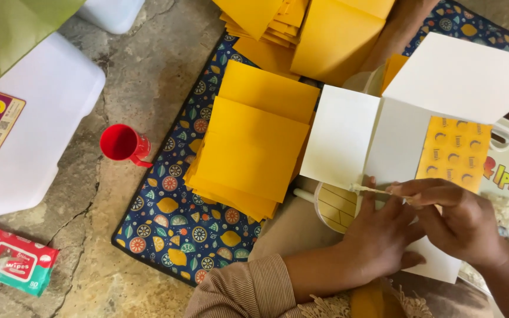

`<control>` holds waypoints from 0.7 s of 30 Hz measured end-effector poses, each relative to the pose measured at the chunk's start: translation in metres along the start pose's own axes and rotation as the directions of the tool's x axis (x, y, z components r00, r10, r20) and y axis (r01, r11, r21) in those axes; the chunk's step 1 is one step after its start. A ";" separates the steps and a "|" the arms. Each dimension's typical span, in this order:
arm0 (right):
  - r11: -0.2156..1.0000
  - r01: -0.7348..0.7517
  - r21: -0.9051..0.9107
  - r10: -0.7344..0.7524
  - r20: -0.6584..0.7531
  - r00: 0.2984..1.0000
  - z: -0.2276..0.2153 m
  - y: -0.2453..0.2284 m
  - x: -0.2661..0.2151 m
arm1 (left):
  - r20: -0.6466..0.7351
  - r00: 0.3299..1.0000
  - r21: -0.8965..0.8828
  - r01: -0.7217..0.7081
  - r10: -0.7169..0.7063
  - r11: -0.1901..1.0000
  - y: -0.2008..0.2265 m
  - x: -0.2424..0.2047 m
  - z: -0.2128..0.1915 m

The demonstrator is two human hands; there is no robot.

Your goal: Applying glue to the edges of yellow paper sheets and folding them to assemble envelopes or bags.

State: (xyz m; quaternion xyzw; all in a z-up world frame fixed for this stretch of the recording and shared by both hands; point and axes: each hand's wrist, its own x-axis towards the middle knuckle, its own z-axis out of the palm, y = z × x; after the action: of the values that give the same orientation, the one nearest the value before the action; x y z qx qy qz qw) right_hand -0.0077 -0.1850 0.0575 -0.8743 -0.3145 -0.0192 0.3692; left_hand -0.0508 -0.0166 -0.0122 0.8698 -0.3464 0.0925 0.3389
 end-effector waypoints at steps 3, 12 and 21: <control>0.998 -0.002 -0.062 0.001 -0.016 1.000 0.006 0.002 -0.002 | 0.041 0.999 0.075 0.017 -0.020 0.997 0.001 0.002 0.001; 0.988 0.145 0.061 -0.144 -0.015 0.989 0.034 -0.004 0.032 | 0.038 0.999 -0.121 0.030 -0.026 0.992 0.001 0.004 -0.010; 0.967 0.249 0.051 -0.250 0.025 0.968 0.057 -0.040 0.092 | 0.037 0.999 -0.458 0.050 -0.037 0.887 0.000 -0.002 -0.018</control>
State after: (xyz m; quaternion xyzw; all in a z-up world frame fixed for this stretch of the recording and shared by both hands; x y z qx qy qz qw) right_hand 0.0326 -0.0765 0.0656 -0.8189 -0.4282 -0.0443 0.3796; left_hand -0.0513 -0.0036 0.0011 0.7739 -0.3435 -0.0113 0.5320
